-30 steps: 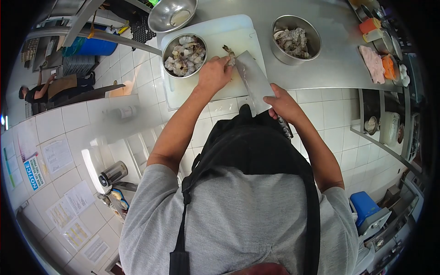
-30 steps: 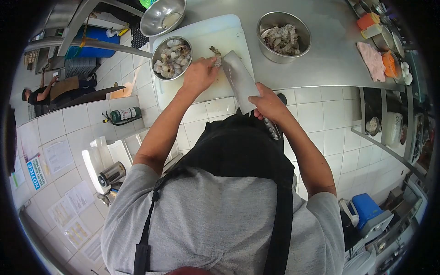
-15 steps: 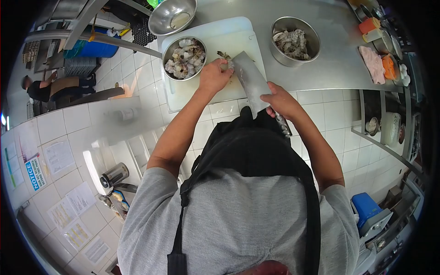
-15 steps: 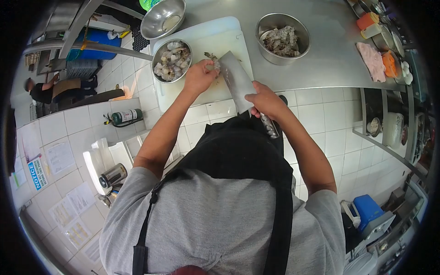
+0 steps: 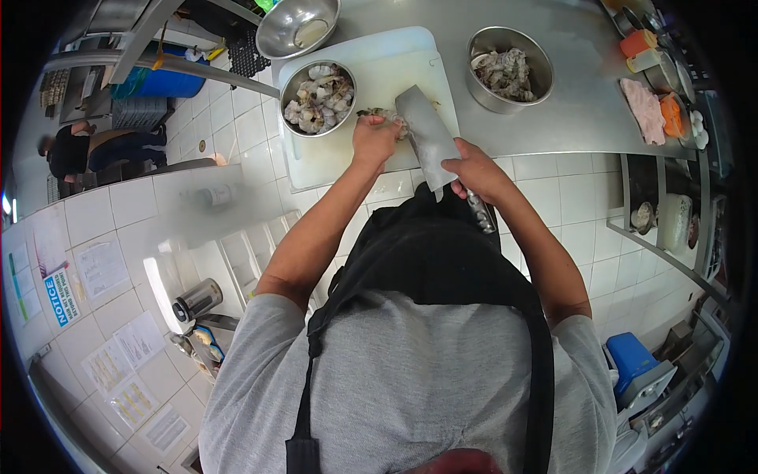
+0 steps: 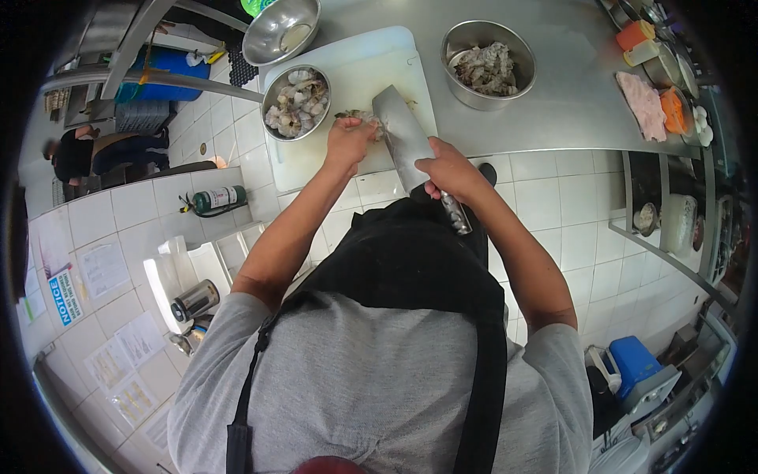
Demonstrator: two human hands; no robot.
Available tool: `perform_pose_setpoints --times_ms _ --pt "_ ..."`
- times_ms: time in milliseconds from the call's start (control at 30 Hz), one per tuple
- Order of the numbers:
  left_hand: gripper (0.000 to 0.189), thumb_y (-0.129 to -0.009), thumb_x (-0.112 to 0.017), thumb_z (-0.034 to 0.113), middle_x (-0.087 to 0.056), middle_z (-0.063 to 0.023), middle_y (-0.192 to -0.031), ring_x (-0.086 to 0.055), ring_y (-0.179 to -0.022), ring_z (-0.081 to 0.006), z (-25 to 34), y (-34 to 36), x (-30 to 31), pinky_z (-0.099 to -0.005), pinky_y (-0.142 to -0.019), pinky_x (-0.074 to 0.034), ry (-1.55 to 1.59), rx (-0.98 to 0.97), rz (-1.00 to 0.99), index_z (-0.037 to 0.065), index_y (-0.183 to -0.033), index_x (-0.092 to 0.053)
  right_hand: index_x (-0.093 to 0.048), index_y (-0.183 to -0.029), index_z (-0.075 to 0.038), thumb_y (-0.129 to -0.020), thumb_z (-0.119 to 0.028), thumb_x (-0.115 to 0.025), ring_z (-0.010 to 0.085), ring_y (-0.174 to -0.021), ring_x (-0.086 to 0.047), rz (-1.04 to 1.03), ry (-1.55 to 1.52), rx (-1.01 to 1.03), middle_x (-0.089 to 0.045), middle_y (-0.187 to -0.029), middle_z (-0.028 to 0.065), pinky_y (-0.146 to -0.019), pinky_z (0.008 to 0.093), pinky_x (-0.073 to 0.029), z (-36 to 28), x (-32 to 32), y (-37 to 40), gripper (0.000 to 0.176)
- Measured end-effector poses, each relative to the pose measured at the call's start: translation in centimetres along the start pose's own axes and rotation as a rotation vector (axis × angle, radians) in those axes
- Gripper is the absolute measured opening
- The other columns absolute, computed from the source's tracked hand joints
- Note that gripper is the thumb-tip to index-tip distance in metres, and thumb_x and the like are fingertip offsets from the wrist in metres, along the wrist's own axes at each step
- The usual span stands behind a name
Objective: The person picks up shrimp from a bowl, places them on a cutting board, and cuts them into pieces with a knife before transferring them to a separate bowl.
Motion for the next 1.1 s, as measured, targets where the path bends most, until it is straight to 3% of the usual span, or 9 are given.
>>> perform_pose_setpoints --times_ms 333,400,600,700,767,867,900,967,1100 --pt "0.051 -0.090 -0.088 0.020 -0.070 -0.0118 -0.086 -0.050 -0.051 -0.0122 -0.1 -0.2 -0.4 -0.0295 -0.041 -0.036 0.028 0.002 0.016 0.000 -0.119 -0.051 -0.046 -0.140 0.009 -0.100 -0.014 -0.062 0.0195 -0.054 -0.063 0.157 0.121 0.058 -0.065 -0.081 0.0154 -0.047 0.0354 -0.051 -0.8 0.4 0.0 0.049" --pt "0.044 -0.089 -0.085 0.010 -0.069 -0.0127 -0.087 -0.068 -0.068 -0.0188 0.1 -0.3 -0.2 -0.0336 -0.056 -0.053 -0.027 -0.028 0.007 -0.001 -0.115 -0.052 -0.049 -0.133 0.007 -0.100 -0.014 -0.061 0.0200 -0.054 -0.064 0.184 0.182 0.087 -0.065 -0.080 0.0155 -0.047 0.0358 -0.051 -1.0 0.6 0.1 0.041" --pt "0.049 -0.083 -0.089 0.027 -0.072 -0.0160 -0.092 -0.072 -0.080 -0.0258 -1.3 -1.6 0.3 -0.0381 -0.075 -0.058 -0.208 -0.160 0.069 -0.002 -0.110 -0.060 -0.052 -0.128 0.006 -0.099 -0.013 -0.060 0.0205 -0.053 -0.066 0.220 0.222 0.042 -0.068 -0.082 0.0182 -0.046 0.0362 -0.053 -1.3 0.1 1.3 0.036" --pt "0.054 -0.079 -0.089 0.037 -0.074 -0.0173 -0.096 -0.073 -0.089 -0.0306 -1.4 -2.2 0.4 -0.0406 -0.084 -0.058 -0.308 -0.228 0.094 -0.001 -0.108 -0.064 -0.053 -0.130 0.007 -0.098 -0.014 -0.060 0.0347 -0.070 -0.075 0.248 0.361 0.006 -0.072 -0.093 0.0281 -0.061 0.0472 -0.060 -1.9 1.3 0.9 0.038" --pt "0.055 -0.078 -0.088 0.038 -0.074 -0.0172 -0.098 -0.074 -0.091 -0.0317 -0.4 -1.7 0.6 -0.0411 -0.086 -0.058 -0.349 -0.226 0.077 0.000 -0.109 -0.064 -0.053 -0.132 0.007 -0.097 -0.014 -0.060 0.0503 -0.095 -0.073 0.457 0.634 0.269 -0.071 -0.104 0.0364 -0.084 0.0574 -0.058 -2.4 2.9 0.3 0.042" --pt "0.056 -0.076 -0.087 0.040 -0.075 -0.0174 -0.096 -0.074 -0.090 -0.0312 1.5 -1.1 0.8 -0.0405 -0.085 -0.059 -0.446 -0.260 0.080 0.000 -0.108 -0.065 -0.054 -0.133 0.006 -0.095 -0.014 -0.060 0.0576 -0.110 -0.064 0.400 0.622 0.233 -0.069 -0.108 0.0386 -0.098 0.0609 -0.050 -3.8 2.2 1.5 0.043" --pt "0.057 -0.075 -0.088 0.041 -0.075 -0.0176 -0.093 -0.075 -0.088 -0.0297 2.2 -0.7 0.8 -0.0395 -0.082 -0.059 -0.500 -0.298 0.090 -0.001 -0.107 -0.065 -0.054 -0.133 0.006 -0.095 -0.014 -0.060 0.0576 -0.110 -0.064 0.398 0.627 0.230 -0.069 -0.108 0.0386 -0.098 0.0609 -0.050 -3.6 2.1 1.5 0.043" --pt "0.058 -0.074 -0.087 0.043 -0.075 -0.0190 -0.095 -0.074 -0.092 -0.0327 3.3 -0.2 0.6 -0.0410 -0.085 -0.058 -0.556 -0.313 0.065 0.000 -0.106 -0.066 -0.051 -0.133 0.007 -0.098 -0.014 -0.060 0.0330 -0.057 -0.072 0.317 0.732 0.279 -0.071 -0.087 0.0288 -0.062 0.0470 -0.059 -3.1 1.2 1.2 0.041" --pt "0.058 -0.073 -0.086 0.044 -0.075 -0.0216 -0.099 -0.074 -0.097 -0.0371 4.5 0.3 0.7 -0.0434 -0.089 -0.058 -0.677 -0.315 -0.020 0.002 -0.108 -0.067 -0.052 -0.133 0.006 -0.098 -0.013 -0.060 0.0412 -0.071 -0.075 0.340 0.808 0.239 -0.072 -0.092 0.0309 -0.072 0.0516 -0.060 -3.7 2.0 0.0 0.041"
Point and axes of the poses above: each hand's wrist, its own y-axis away from the middle knuckle, its own x-axis out of the back of the hand, z = x × y, the point moved 6 cm from there along -y, towards the middle knuckle
